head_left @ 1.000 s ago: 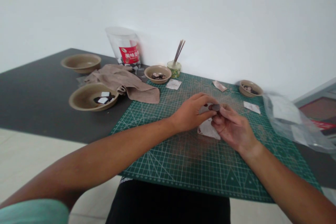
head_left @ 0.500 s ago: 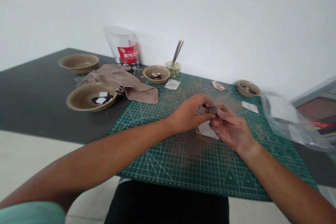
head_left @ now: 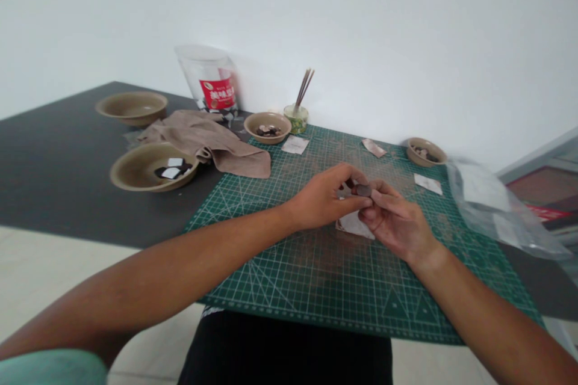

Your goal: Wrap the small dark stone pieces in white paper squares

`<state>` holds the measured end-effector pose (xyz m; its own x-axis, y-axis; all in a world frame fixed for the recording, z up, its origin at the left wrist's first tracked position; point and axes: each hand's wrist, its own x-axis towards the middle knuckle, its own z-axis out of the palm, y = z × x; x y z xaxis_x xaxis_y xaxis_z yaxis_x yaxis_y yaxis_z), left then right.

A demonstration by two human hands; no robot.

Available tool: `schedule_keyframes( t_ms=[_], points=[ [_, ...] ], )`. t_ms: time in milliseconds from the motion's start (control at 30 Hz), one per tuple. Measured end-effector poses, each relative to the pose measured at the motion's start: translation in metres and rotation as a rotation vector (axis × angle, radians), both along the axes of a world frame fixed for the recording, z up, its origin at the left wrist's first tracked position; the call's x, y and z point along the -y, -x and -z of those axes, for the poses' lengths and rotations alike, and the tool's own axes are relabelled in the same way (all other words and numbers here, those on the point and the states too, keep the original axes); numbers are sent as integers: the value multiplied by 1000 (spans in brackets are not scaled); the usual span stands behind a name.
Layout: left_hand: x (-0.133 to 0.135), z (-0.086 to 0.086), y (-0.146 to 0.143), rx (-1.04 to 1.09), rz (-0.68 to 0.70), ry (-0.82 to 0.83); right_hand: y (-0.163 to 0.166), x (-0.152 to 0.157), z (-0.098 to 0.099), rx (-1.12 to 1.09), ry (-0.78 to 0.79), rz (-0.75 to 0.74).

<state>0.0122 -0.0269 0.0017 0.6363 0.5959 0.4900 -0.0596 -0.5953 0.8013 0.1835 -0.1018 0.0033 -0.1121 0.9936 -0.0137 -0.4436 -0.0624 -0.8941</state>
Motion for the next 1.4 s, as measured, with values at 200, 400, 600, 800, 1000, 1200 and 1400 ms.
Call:
schedule_keyframes(
  t_ms=[200,400,600,800,1000,1200,1400],
  points=[
    [1,-1,-1,83,61,84,0,0,0,-68,21,3],
    [-2,2,-5,219,240,225,0,0,1,-107,27,-2],
    [0,3,-8,365,434,537,1,1,1,-105,20,-8],
    [4,3,-9,385,457,734,1,0,1,-120,26,-21],
    [5,3,-9,396,440,809,1,0,1,-114,38,-27],
    [5,3,-11,381,403,745,2,0,-1,-96,30,-40],
    [-12,-23,7,-84,115,169,0,1,-5,-92,18,-45]
  ],
)
